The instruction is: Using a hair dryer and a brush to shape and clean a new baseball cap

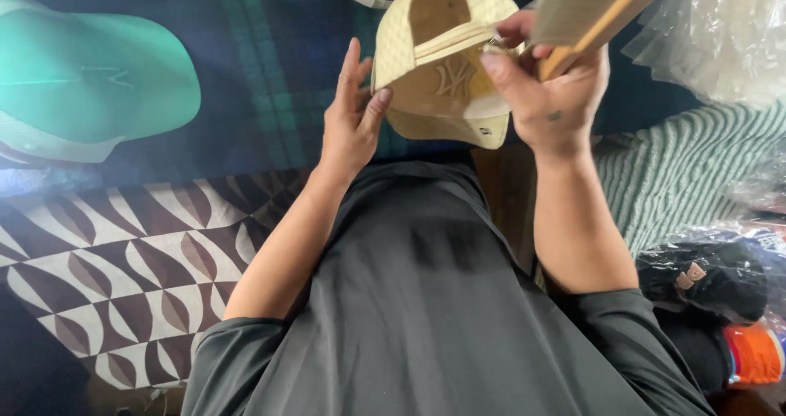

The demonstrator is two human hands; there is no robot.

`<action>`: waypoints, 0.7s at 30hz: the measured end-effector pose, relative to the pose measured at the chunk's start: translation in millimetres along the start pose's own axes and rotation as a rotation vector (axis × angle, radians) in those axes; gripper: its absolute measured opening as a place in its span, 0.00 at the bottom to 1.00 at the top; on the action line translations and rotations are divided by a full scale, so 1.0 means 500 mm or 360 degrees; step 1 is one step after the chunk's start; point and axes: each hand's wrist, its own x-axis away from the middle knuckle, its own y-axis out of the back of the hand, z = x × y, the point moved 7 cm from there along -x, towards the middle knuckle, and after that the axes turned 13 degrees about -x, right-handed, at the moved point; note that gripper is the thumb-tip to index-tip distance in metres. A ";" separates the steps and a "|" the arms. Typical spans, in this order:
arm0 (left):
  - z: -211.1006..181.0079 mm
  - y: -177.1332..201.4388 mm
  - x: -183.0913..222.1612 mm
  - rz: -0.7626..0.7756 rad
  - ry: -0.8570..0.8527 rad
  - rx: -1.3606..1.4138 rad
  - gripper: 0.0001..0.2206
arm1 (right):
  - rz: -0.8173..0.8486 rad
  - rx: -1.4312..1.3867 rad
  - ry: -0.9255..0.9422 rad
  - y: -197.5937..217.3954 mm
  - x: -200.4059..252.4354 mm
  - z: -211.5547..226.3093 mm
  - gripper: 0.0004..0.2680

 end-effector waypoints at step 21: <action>0.134 -0.136 0.062 -0.0030 0.1095 0.1020 0.27 | 0.0367 0.0944 -0.1131 -0.001 0.291 -0.119 0.13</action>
